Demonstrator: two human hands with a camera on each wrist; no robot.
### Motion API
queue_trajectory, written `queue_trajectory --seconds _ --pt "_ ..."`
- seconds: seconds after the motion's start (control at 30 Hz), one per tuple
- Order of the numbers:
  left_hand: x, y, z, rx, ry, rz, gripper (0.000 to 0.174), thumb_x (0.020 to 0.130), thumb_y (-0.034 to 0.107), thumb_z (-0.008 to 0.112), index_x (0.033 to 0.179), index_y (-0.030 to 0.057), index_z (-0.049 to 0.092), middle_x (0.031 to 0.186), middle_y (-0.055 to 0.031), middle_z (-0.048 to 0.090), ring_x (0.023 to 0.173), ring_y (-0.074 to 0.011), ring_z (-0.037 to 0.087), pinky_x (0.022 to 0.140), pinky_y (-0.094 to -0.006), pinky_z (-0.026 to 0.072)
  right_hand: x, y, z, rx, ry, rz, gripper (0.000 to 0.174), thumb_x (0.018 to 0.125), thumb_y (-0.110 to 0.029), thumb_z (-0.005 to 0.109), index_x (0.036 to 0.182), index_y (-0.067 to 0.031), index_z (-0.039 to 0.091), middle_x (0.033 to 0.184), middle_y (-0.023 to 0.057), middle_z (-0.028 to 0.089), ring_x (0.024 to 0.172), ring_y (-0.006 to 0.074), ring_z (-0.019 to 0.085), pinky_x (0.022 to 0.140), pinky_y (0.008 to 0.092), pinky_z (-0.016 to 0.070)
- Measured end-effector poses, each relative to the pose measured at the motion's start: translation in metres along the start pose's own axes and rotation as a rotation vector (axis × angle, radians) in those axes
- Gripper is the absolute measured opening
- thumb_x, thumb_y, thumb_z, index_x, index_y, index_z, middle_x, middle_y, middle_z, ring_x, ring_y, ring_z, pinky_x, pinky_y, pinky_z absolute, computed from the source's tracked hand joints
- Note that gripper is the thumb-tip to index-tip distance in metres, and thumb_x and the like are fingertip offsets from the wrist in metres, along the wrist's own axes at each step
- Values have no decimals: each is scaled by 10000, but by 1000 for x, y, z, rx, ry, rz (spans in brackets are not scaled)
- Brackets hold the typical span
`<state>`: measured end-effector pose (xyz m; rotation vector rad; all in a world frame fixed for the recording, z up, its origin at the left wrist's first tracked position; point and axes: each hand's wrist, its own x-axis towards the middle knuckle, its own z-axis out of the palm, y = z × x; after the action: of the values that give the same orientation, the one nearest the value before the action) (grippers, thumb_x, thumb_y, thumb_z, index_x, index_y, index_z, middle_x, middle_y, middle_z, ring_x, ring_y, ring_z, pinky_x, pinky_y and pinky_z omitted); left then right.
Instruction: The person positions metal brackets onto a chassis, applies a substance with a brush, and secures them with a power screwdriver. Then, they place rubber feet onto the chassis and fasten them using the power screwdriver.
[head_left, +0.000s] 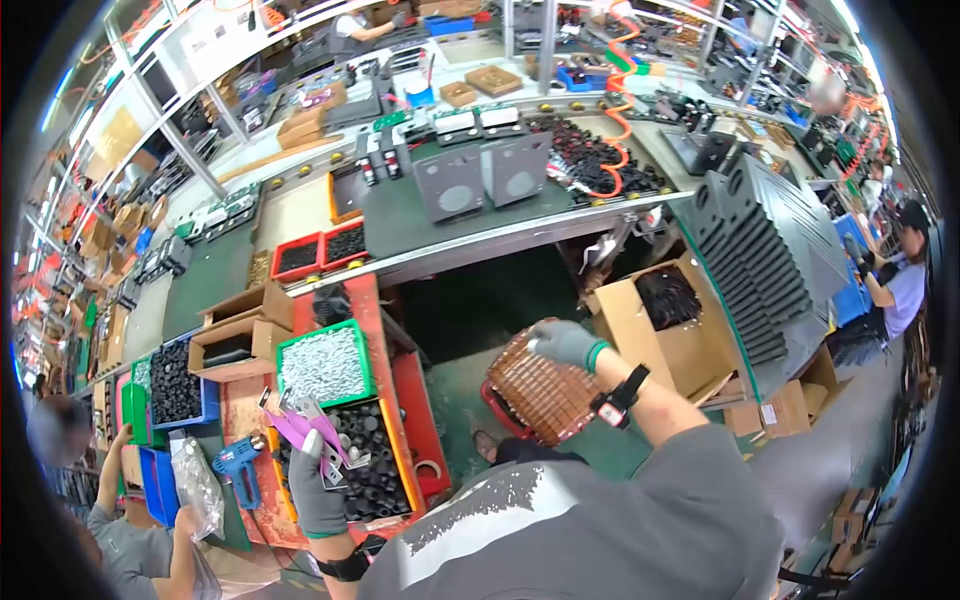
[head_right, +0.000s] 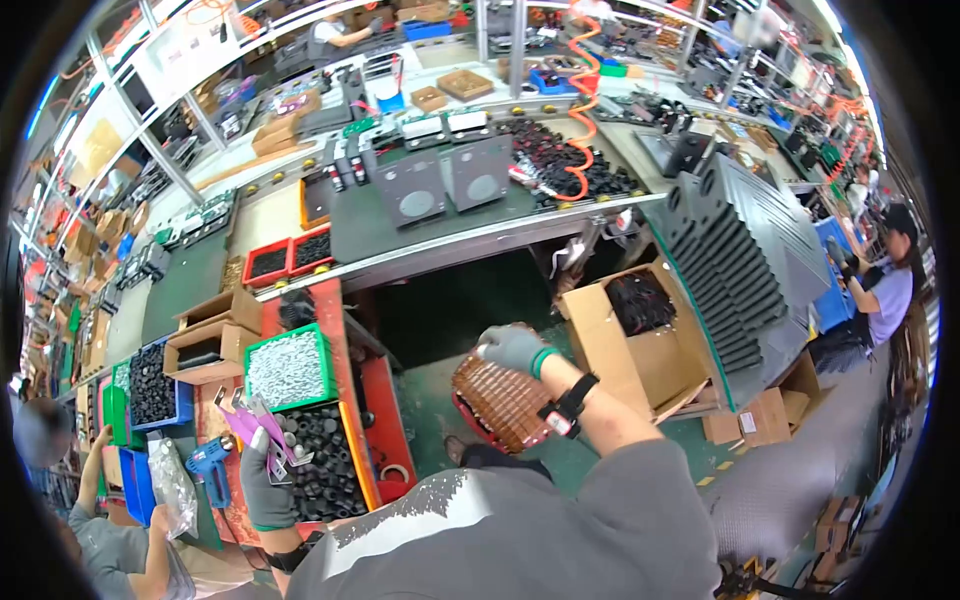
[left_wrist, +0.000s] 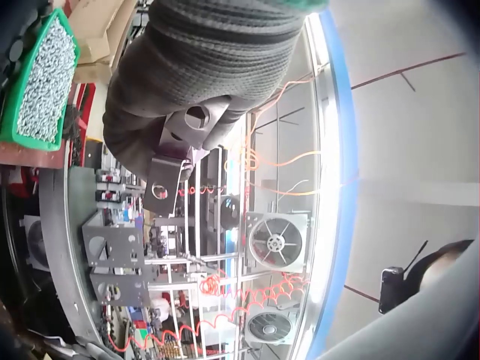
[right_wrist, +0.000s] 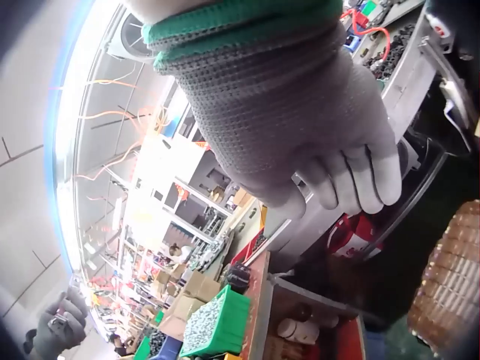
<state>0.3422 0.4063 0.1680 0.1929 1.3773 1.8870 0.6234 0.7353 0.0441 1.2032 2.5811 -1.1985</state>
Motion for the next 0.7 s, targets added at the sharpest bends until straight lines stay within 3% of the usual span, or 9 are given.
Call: queue_trajectory --seconds 0.17,0.4,0.43,0.53,0.6,0.7 --pt "7 19 -10 -134 81 71 386 946 209 555 1276 19 490 1068 -107 620 851 -190 627 675 -333 544 65 -17 -33 -315 81 37 423 843 -378 574 1151 -100 658 1113 173 663 1065 339 618 941 429 481" --pt "35 27 -9 -141 181 94 351 967 234 535 1209 -21 534 1058 -102 624 840 -190 605 660 -342 524 171 13 -87 -379 75 133 440 842 -390 583 1131 -67 658 1096 179 672 1047 347 624 920 412 483" --pt "42 30 4 -138 210 135 368 965 242 533 1212 -31 531 1032 -114 620 829 -188 599 663 -341 526 182 11 -97 -383 100 178 436 824 -385 565 1065 -41 681 1111 198 660 1062 355 618 929 424 479" --pt "72 30 17 -44 219 149 370 967 240 525 1212 -37 535 1017 -116 619 826 -186 601 658 -326 528 234 58 -120 -354 159 273 452 809 -365 575 1111 -43 672 1141 211 648 1077 362 611 944 429 472" --pt "103 33 37 -82 235 128 429 934 224 545 1289 -7 477 1038 -119 616 820 -191 611 686 -307 524 257 73 -139 -419 197 378 442 808 -344 582 1112 -36 671 1172 193 643 1097 368 604 973 430 460" --pt "168 26 71 139 203 194 469 935 239 524 1337 6 463 1060 -104 611 840 -170 606 703 -304 530 307 134 -162 -441 150 300 458 828 -360 575 1113 -12 657 1190 257 607 1123 384 584 981 450 450"
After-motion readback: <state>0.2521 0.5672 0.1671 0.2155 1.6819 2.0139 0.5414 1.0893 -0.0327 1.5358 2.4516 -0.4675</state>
